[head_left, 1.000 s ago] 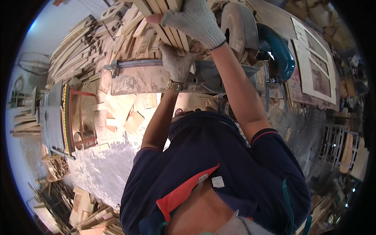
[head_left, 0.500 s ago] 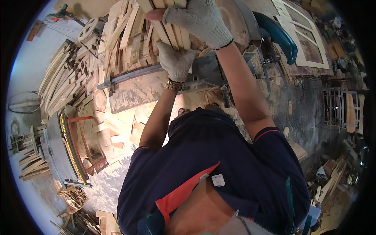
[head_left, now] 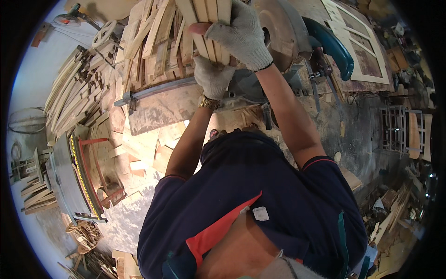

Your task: The person assembles a wooden frame by measuring and marking pieces with a pen, cutting them with a circular saw, and fitting them into a larger frame structure. The person repeatedly measures, cuts, and places wooden strips to form the frame.

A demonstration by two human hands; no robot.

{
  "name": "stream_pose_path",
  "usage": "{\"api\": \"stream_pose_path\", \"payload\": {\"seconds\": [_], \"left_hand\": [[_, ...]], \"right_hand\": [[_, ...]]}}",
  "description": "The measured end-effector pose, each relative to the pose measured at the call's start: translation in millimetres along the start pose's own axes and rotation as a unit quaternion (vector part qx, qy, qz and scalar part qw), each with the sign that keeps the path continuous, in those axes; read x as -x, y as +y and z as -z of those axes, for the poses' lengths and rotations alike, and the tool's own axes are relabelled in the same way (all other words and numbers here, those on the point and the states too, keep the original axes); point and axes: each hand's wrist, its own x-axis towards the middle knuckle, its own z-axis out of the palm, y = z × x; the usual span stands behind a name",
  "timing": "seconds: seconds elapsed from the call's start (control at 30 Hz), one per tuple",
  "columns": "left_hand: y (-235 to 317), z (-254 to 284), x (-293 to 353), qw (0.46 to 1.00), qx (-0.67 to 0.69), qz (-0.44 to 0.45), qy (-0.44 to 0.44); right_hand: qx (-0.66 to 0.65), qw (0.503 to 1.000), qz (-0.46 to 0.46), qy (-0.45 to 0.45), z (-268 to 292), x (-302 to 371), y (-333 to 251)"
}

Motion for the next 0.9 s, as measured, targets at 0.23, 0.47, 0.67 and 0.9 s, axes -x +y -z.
{"api": "stream_pose_path", "payload": {"seconds": [0.23,0.47,0.67,0.9], "left_hand": [[-3,29,27,0.977,0.164,-0.045,-0.128],[-51,105,81,0.931,0.027,-0.285,-0.226],[-92,136,91,0.876,-0.03,-0.376,-0.302],[-105,105,101,0.822,-0.127,-0.385,-0.401]], "right_hand": [[0.185,0.981,0.059,0.011,22,50,-20],[-0.136,0.974,-0.09,-0.155,74,163,-32],[-0.198,0.93,-0.31,-0.017,92,274,-11],[-0.296,0.687,-0.497,0.44,113,315,50]]}}
